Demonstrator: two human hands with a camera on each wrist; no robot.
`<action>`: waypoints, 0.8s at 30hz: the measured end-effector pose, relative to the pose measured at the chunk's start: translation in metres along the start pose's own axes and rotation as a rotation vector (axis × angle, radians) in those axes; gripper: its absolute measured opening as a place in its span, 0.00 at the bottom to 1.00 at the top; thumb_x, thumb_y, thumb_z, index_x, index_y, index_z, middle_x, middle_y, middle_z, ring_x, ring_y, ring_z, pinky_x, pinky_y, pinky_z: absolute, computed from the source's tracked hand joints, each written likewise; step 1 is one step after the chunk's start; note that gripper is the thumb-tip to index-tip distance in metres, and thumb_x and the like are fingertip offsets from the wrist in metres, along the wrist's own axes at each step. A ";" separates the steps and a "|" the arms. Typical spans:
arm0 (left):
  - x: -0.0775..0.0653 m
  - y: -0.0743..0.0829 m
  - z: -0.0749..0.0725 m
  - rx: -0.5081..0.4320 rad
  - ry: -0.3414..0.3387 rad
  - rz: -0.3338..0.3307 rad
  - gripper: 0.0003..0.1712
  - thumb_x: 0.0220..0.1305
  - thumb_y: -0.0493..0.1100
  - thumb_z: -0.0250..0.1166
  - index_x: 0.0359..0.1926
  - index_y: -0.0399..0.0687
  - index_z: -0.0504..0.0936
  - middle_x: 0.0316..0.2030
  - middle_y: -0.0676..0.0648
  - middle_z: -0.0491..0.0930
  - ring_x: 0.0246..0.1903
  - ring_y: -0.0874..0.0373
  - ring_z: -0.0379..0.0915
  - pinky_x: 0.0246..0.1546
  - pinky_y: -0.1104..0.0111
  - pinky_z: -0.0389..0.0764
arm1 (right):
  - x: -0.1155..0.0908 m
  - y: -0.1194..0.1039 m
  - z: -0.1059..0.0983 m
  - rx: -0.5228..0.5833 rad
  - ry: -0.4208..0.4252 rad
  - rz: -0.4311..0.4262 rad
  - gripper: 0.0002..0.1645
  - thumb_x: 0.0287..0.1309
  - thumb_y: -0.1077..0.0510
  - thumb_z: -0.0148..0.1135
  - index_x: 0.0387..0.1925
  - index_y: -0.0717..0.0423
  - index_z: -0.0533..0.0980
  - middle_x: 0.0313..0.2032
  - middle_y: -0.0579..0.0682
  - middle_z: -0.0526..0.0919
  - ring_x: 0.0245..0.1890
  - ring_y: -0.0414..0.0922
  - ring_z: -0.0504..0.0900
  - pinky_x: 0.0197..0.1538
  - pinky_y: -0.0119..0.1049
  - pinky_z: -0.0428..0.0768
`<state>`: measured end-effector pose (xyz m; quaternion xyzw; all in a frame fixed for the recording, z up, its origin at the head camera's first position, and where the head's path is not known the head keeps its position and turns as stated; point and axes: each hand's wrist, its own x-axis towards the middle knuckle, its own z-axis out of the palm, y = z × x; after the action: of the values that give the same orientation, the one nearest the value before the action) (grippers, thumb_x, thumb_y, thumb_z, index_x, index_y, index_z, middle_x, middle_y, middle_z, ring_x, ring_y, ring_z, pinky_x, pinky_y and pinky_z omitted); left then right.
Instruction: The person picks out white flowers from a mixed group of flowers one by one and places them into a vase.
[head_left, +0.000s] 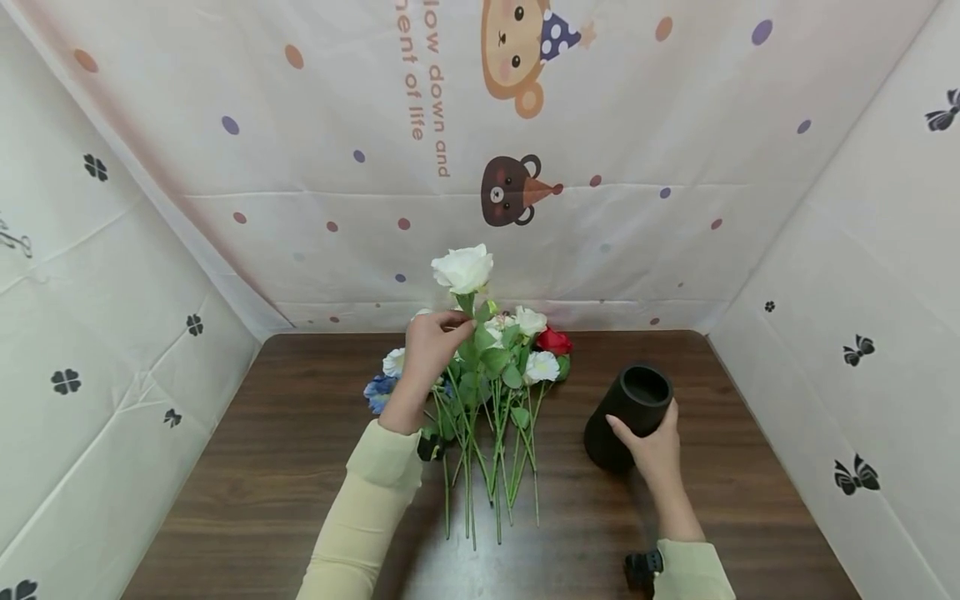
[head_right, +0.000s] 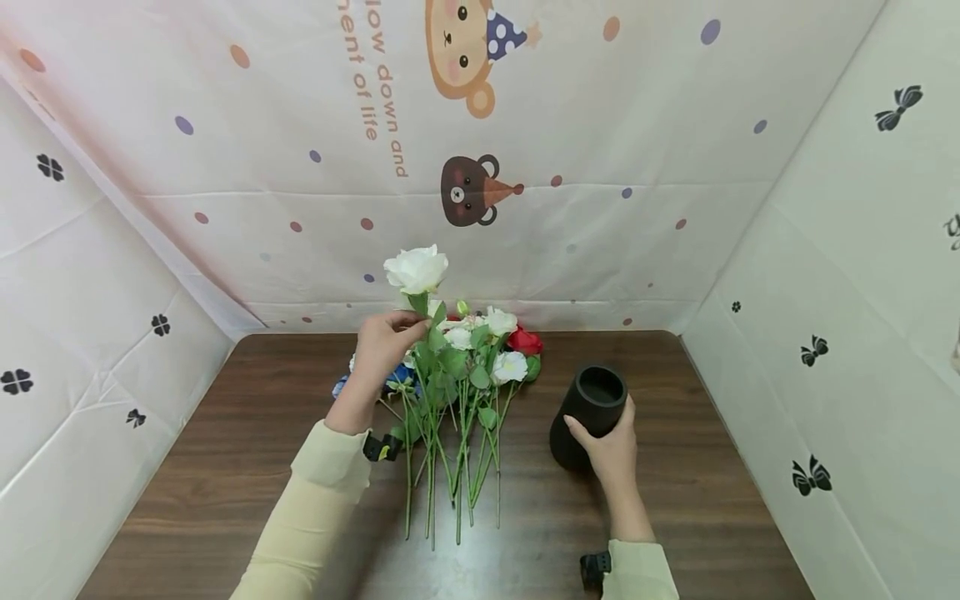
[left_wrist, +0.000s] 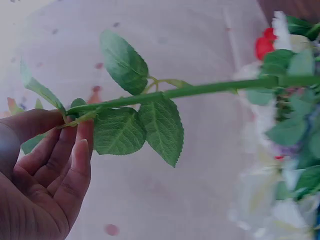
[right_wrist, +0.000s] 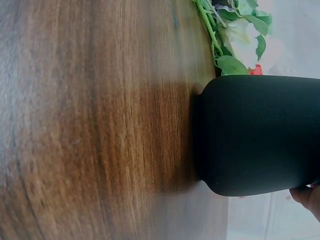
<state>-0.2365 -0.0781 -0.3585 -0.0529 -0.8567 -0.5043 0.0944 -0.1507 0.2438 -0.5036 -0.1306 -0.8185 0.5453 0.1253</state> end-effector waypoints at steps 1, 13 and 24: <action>-0.001 0.004 -0.001 0.004 0.004 0.020 0.13 0.67 0.43 0.68 0.46 0.40 0.91 0.44 0.37 0.90 0.41 0.44 0.88 0.36 0.60 0.86 | 0.000 0.000 0.000 -0.002 0.000 0.002 0.65 0.58 0.56 0.74 0.82 0.53 0.39 0.77 0.68 0.56 0.77 0.68 0.56 0.74 0.71 0.57; -0.006 0.050 -0.006 0.032 0.058 0.287 0.11 0.66 0.41 0.70 0.42 0.36 0.91 0.36 0.37 0.91 0.34 0.46 0.88 0.37 0.56 0.88 | -0.002 -0.001 -0.001 -0.009 0.003 0.003 0.66 0.59 0.55 0.74 0.82 0.52 0.38 0.77 0.68 0.55 0.77 0.68 0.56 0.74 0.71 0.57; 0.001 0.100 -0.005 -0.068 0.045 0.478 0.10 0.65 0.40 0.71 0.40 0.35 0.90 0.34 0.38 0.91 0.32 0.48 0.89 0.36 0.63 0.88 | -0.003 -0.001 -0.001 -0.011 0.005 0.001 0.66 0.59 0.54 0.74 0.82 0.52 0.38 0.77 0.69 0.56 0.77 0.69 0.56 0.73 0.71 0.57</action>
<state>-0.2179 -0.0338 -0.2708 -0.2461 -0.8000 -0.4972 0.2285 -0.1475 0.2428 -0.5024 -0.1328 -0.8211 0.5406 0.1263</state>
